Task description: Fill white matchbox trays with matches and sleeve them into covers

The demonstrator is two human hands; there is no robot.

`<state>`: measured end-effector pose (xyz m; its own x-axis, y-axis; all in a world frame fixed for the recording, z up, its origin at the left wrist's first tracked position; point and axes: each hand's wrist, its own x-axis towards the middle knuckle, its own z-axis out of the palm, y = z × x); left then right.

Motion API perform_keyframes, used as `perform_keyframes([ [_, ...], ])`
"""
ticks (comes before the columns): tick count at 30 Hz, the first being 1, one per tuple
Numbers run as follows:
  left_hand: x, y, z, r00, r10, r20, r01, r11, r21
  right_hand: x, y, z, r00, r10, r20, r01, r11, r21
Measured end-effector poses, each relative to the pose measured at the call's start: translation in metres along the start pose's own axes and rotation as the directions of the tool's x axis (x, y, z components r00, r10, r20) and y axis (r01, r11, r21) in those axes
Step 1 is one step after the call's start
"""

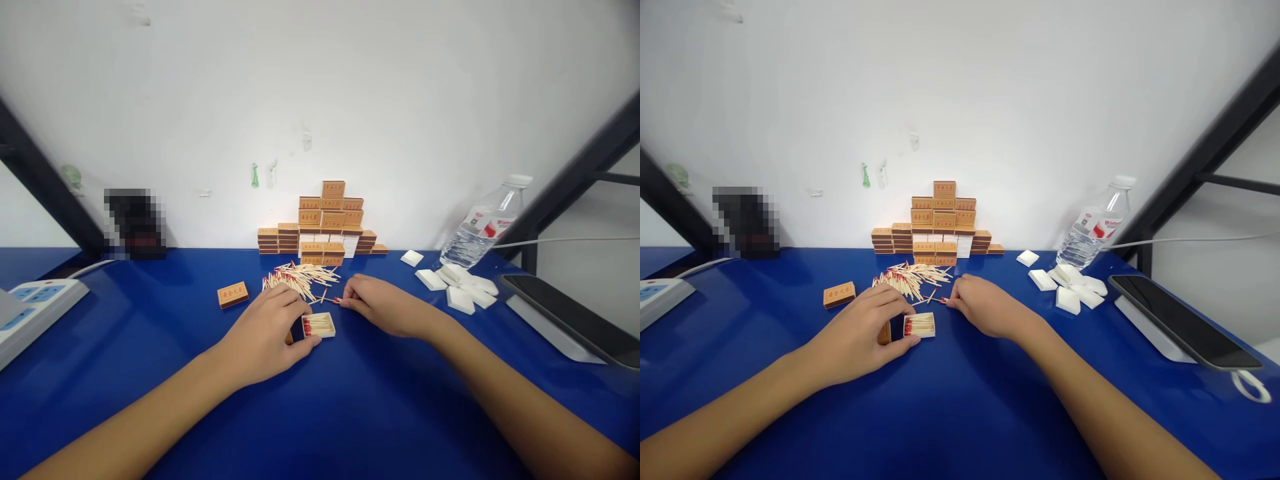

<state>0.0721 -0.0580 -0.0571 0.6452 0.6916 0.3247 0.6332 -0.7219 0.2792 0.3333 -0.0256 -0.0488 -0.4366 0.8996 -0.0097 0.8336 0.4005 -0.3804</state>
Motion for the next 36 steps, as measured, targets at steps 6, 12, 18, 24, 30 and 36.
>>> perform_keyframes([
  [6, 0.000, -0.001, 0.001, 1.000, 0.001, -0.015, 0.000, 1.000, 0.013, -0.010, -0.003, -0.008, 0.999, -0.034, -0.028, 0.035, 0.999, 0.036],
  [12, 0.001, -0.001, 0.001, 0.999, -0.010, -0.050, 0.011, 0.999, 0.033, -0.017, -0.013, -0.018, 0.995, -0.093, -0.017, 0.094, 0.994, 0.059],
  [18, 0.003, 0.001, -0.004, 0.982, -0.021, -0.185, 0.018, 1.000, -0.014, -0.021, -0.024, -0.020, 0.991, -0.116, 0.067, 0.107, 0.986, 0.125],
  [24, 0.003, -0.001, -0.005, 0.971, 0.025, -0.238, -0.022, 1.000, 0.017, -0.023, -0.028, -0.017, 0.987, -0.144, 0.073, 0.134, 0.983, 0.126],
  [30, 0.004, -0.005, 0.000, 0.966, 0.160, -0.204, -0.147, 0.986, 0.078, -0.024, -0.029, -0.017, 0.977, -0.189, 0.093, 0.175, 0.975, 0.139],
  [36, 0.004, -0.006, -0.001, 0.983, 0.103, -0.153, -0.089, 0.991, 0.095, -0.022, -0.024, -0.015, 0.985, -0.168, 0.047, 0.162, 0.981, 0.106],
])
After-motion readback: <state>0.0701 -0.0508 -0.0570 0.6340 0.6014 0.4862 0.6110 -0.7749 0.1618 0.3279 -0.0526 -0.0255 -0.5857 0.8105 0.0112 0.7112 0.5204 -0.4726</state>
